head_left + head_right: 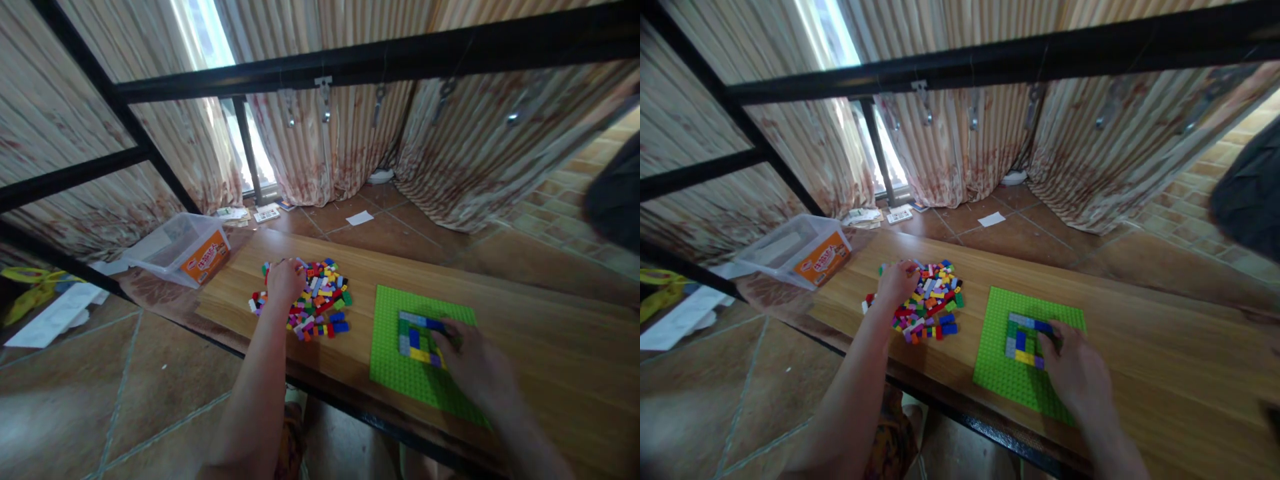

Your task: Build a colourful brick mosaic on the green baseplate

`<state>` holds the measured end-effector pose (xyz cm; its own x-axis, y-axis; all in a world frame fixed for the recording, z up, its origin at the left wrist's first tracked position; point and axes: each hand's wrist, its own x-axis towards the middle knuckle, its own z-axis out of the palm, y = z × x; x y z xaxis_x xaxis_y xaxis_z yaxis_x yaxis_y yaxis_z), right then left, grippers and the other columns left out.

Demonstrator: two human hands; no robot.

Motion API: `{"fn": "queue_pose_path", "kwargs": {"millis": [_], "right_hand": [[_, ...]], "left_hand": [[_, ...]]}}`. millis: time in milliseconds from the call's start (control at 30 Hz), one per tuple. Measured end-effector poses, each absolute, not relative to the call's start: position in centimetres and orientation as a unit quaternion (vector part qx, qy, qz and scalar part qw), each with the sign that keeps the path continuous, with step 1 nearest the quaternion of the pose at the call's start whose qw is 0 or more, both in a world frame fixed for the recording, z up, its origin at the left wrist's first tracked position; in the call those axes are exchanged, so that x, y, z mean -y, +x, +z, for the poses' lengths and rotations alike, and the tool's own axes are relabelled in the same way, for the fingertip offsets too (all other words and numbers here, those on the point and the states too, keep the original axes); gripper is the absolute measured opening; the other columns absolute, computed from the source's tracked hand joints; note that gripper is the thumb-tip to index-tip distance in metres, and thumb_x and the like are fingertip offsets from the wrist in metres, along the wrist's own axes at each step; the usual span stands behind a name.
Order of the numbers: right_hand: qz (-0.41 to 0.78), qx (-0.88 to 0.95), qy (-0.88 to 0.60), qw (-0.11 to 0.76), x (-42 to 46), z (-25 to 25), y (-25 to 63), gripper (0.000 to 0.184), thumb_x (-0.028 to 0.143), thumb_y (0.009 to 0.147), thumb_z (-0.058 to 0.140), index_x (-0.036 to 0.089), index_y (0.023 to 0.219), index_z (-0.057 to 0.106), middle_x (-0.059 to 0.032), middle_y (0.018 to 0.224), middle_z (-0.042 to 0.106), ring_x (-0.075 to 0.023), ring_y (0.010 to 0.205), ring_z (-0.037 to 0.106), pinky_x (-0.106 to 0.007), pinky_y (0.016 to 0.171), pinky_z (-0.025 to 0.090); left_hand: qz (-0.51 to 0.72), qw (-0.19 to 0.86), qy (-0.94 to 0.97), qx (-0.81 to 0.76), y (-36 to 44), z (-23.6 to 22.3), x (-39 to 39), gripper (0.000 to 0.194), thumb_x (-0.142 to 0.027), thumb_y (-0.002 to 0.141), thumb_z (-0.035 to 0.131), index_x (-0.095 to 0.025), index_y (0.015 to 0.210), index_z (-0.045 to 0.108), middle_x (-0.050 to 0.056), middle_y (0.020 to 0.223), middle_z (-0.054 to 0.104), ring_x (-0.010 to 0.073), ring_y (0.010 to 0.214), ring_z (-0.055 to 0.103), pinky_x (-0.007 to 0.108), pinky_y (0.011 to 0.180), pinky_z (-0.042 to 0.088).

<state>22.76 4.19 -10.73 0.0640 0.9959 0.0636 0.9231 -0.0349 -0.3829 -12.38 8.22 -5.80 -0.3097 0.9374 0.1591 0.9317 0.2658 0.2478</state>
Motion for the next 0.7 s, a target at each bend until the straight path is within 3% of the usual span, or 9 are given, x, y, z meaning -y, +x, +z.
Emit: {"fn": "queue_pose_path", "kwargs": {"millis": [267, 700], "right_hand": [[0.109, 0.675, -0.705, 0.188, -3.8, -9.5, 21.9, 0.04, 0.039, 0.089, 0.046, 0.013, 0.115, 0.064, -0.0137, 0.106, 0.069, -0.0237, 0.084, 0.066, -0.037, 0.077, 0.05], [0.112, 0.63, -0.731, 0.236, -4.0, -8.8, 23.0, 0.033, 0.038, 0.087, 0.052, 0.016, 0.108, 0.068, -0.0089, 0.096, 0.072, -0.0203, 0.072, 0.063, -0.033, 0.069, 0.046]], "left_hand": [[0.123, 0.025, 0.574, -0.809, -12.0, -5.7, -9.1, 0.034, -0.019, 0.086, 0.048, -0.021, 0.109, 0.074, 0.009, 0.104, 0.075, 0.0279, 0.101, 0.066, 0.036, 0.089, 0.048], [0.105, 0.049, 0.582, -0.805, -12.8, -6.2, -9.4, 0.036, -0.024, 0.09, 0.045, -0.022, 0.114, 0.071, 0.011, 0.11, 0.073, 0.0312, 0.107, 0.064, 0.041, 0.088, 0.048]]}}
